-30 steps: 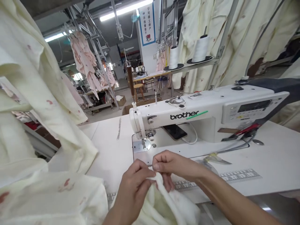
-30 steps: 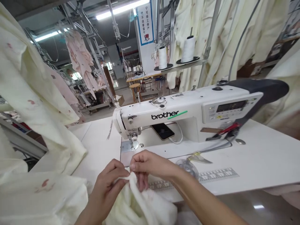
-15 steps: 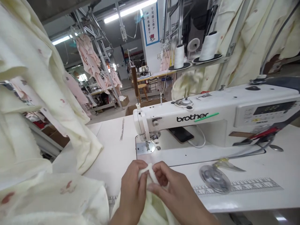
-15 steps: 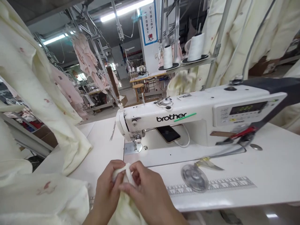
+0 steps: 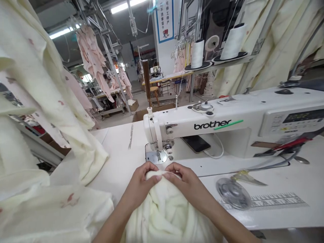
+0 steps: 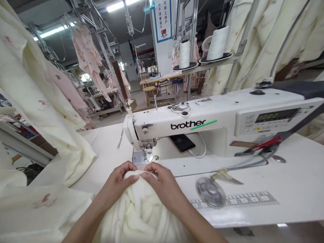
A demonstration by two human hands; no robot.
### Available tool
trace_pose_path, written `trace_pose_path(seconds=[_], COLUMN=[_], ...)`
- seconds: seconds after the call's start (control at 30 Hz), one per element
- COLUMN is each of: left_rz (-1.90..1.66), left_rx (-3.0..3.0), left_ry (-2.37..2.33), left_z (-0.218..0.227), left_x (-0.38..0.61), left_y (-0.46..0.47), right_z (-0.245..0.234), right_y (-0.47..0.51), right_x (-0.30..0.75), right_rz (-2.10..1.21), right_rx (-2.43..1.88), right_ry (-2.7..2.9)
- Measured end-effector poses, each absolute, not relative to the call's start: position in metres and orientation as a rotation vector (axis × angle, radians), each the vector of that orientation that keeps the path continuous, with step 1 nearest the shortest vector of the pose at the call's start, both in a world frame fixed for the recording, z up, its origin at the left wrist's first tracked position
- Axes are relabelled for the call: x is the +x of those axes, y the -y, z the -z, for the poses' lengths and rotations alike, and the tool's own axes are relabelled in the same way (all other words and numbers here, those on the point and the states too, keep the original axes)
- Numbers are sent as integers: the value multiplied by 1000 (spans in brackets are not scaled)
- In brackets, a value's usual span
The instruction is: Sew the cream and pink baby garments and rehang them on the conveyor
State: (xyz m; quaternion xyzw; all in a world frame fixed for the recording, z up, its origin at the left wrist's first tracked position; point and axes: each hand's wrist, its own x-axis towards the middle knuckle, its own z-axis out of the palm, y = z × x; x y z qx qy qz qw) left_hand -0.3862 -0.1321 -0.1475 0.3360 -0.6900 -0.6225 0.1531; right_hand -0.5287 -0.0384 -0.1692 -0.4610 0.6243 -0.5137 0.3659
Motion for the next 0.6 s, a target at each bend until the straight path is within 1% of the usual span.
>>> trace_pose_path(seconds=[0.07, 0.13, 0.2, 0.3, 0.43, 0.6], left_rz=[1810, 1751, 1553, 1209, 1092, 1013], left_rx=[967, 983, 1055, 1203, 1324, 1429], left_ry=[1963, 2047, 2232, 2412, 2450, 2472], left_z=[157, 167, 177, 190, 197, 194], left_x=[-392, -399, -405, -414, -425, -438], left_y=[144, 157, 168, 181, 188, 188], right_z=[173, 177, 180, 188, 201, 208], right_y=[49, 62, 75, 92, 104, 104], right_x=[-536, -542, -545, -545, -547, -551], right_rz=[1190, 970, 760, 566, 383, 276], right_rx=[-1320, -1475, -1560, -1585, -1606, -1641], right_ry=[-1782, -1986, -2132, -2242, -2335, -2414])
